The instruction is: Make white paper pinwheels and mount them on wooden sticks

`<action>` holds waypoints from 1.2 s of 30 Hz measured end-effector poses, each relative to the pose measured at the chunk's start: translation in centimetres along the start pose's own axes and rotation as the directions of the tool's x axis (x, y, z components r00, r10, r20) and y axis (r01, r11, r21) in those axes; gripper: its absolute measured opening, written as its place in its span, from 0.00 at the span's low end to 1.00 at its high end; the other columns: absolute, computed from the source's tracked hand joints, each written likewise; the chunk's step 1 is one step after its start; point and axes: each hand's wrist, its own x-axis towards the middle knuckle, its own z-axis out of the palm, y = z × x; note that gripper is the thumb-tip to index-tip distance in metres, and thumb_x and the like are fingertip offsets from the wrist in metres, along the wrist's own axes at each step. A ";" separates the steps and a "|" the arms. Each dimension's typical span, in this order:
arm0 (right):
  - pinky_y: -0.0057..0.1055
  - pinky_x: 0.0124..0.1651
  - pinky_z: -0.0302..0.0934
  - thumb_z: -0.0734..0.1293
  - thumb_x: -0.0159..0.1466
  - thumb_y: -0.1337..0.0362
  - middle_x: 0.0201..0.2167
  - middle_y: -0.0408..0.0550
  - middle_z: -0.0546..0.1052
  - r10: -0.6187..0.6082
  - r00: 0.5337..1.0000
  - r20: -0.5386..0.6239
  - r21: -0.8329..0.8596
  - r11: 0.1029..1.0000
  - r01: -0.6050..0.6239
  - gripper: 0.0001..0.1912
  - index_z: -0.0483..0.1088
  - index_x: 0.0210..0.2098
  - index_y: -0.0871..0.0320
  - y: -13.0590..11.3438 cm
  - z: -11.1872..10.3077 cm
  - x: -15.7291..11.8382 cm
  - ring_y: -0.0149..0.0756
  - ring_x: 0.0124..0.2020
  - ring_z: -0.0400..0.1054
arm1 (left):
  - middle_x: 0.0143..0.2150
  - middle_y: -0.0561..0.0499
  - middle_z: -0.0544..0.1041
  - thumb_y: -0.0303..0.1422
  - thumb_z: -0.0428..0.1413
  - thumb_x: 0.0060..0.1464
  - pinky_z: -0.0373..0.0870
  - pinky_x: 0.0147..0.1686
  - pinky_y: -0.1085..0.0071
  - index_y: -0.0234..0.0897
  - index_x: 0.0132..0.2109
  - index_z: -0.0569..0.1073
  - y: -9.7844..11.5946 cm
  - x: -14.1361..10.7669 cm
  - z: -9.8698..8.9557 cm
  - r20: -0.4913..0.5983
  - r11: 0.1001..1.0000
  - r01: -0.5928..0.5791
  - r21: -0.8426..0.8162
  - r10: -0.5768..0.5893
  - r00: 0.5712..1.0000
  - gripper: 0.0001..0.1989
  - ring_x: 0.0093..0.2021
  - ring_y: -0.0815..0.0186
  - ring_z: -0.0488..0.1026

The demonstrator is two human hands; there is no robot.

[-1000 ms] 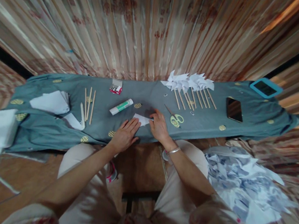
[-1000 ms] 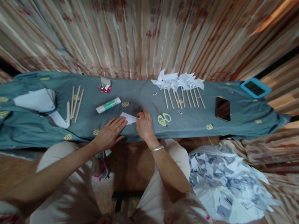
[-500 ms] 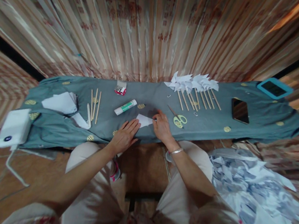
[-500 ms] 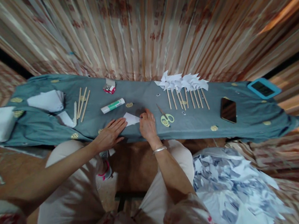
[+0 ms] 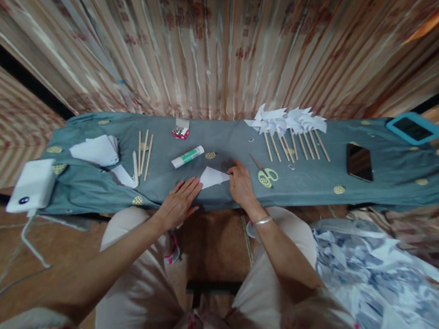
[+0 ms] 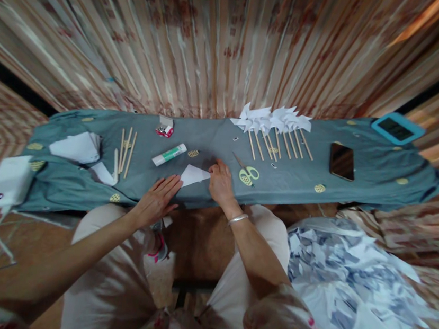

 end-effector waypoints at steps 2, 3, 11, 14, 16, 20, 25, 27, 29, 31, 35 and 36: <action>0.46 0.61 0.56 0.54 0.64 0.74 0.60 0.64 0.67 0.000 1.000 -0.003 0.009 1.000 0.000 0.15 0.70 0.43 0.61 0.0 0.0 0.0 0.48 0.59 0.62 | 0.71 0.34 0.56 0.34 0.48 0.62 0.54 0.66 0.51 0.28 0.69 0.54 -0.1 -0.3 -0.1 0.001 1.000 0.006 -0.004 -0.006 1.000 0.30 0.71 0.52 0.53; 0.45 0.61 0.56 0.54 0.64 0.75 0.60 0.63 0.67 0.001 1.000 -0.005 0.015 1.000 -0.001 0.16 0.70 0.43 0.61 0.0 -0.1 0.0 0.47 0.59 0.62 | 0.71 0.34 0.56 0.34 0.48 0.62 0.54 0.66 0.51 0.28 0.69 0.55 -0.1 -0.4 -0.1 0.002 1.000 0.010 -0.003 -0.010 1.000 0.30 0.71 0.52 0.53; 0.47 0.63 0.55 0.54 0.62 0.76 0.60 0.63 0.68 0.004 1.000 0.014 0.066 0.998 -0.005 0.18 0.71 0.44 0.62 0.0 -0.5 0.1 0.48 0.61 0.61 | 0.70 0.35 0.57 0.34 0.49 0.62 0.54 0.66 0.51 0.27 0.68 0.57 0.0 -1.1 -0.5 0.012 0.999 0.033 -0.002 -0.033 0.999 0.29 0.70 0.52 0.54; 0.48 0.63 0.55 0.55 0.64 0.72 0.60 0.58 0.68 0.014 1.000 0.012 0.105 0.994 -0.016 0.17 0.72 0.44 0.59 0.0 -0.6 0.2 0.46 0.61 0.62 | 0.70 0.35 0.58 0.34 0.49 0.61 0.53 0.67 0.52 0.27 0.67 0.58 0.3 -1.1 -0.5 0.004 0.999 0.049 -0.003 -0.049 0.999 0.29 0.70 0.52 0.54; 0.48 0.63 0.55 0.55 0.67 0.68 0.60 0.56 0.69 0.024 0.999 0.022 0.127 0.992 -0.027 0.16 0.72 0.45 0.57 -0.1 -0.7 0.2 0.46 0.61 0.62 | 0.70 0.34 0.58 0.34 0.49 0.61 0.53 0.67 0.51 0.27 0.67 0.58 0.5 -1.1 -0.4 -0.007 0.998 0.070 -0.004 -0.070 0.998 0.29 0.70 0.52 0.54; 0.49 0.63 0.56 0.59 0.67 0.62 0.61 0.58 0.69 0.026 0.998 0.056 0.149 0.988 -0.034 0.14 0.73 0.46 0.58 -0.2 -0.9 0.2 0.48 0.62 0.62 | 0.70 0.34 0.59 0.34 0.49 0.62 0.54 0.66 0.50 0.26 0.67 0.58 0.9 -1.1 -0.4 -0.010 0.996 0.090 0.002 -0.090 0.996 0.29 0.70 0.51 0.54; 0.49 0.62 0.57 0.65 0.63 0.63 0.60 0.58 0.69 0.035 0.998 0.054 0.163 0.986 -0.044 0.11 0.74 0.44 0.57 -0.3 -0.8 0.3 0.49 0.63 0.62 | 0.70 0.34 0.58 0.34 0.50 0.62 0.54 0.67 0.50 0.25 0.66 0.59 1.1 -1.1 -0.4 -0.012 0.995 0.102 0.008 -0.102 0.995 0.29 0.70 0.50 0.54; 0.49 0.62 0.57 0.66 0.61 0.64 0.60 0.57 0.70 0.050 0.998 0.043 0.180 0.982 -0.057 0.10 0.74 0.42 0.56 -0.2 -0.8 0.3 0.48 0.62 0.63 | 0.70 0.34 0.58 0.33 0.50 0.61 0.54 0.67 0.50 0.25 0.67 0.59 1.1 -1.1 -0.4 -0.014 0.994 0.106 0.006 -0.105 0.994 0.29 0.70 0.50 0.54; 0.48 0.63 0.57 0.67 0.60 0.66 0.60 0.56 0.70 0.055 0.998 0.036 0.202 0.977 -0.062 0.09 0.74 0.40 0.55 -0.2 -0.8 0.4 0.47 0.61 0.64 | 0.70 0.34 0.58 0.33 0.50 0.61 0.54 0.67 0.50 0.24 0.67 0.59 1.2 -1.1 -0.3 -0.013 0.994 0.107 0.006 -0.107 0.994 0.29 0.71 0.50 0.53; 0.47 0.64 0.56 0.67 0.59 0.68 0.59 0.56 0.71 0.058 0.998 0.030 0.223 0.973 -0.063 0.08 0.74 0.39 0.56 -0.2 -0.8 0.5 0.46 0.61 0.65 | 0.70 0.34 0.58 0.33 0.50 0.61 0.54 0.67 0.50 0.25 0.67 0.59 1.2 -1.1 -0.3 -0.012 0.994 0.107 0.000 -0.107 0.994 0.29 0.70 0.50 0.54; 0.46 0.64 0.57 0.67 0.58 0.69 0.58 0.53 0.72 0.081 0.996 0.024 0.256 0.963 -0.085 0.06 0.73 0.34 0.54 -0.2 -1.0 0.6 0.44 0.61 0.66 | 0.70 0.34 0.58 0.34 0.50 0.61 0.54 0.66 0.48 0.27 0.67 0.58 1.1 -1.1 -0.1 -0.023 0.993 0.113 -0.029 -0.114 0.993 0.29 0.70 0.50 0.54; 0.46 0.64 0.57 0.67 0.57 0.70 0.58 0.52 0.72 0.085 0.996 0.025 0.263 0.961 -0.088 0.06 0.73 0.34 0.54 -0.2 -1.0 0.6 0.43 0.60 0.66 | 0.70 0.34 0.58 0.34 0.50 0.62 0.54 0.66 0.48 0.28 0.67 0.58 1.1 -1.1 -0.1 -0.028 0.993 0.115 -0.036 -0.116 0.993 0.29 0.70 0.50 0.54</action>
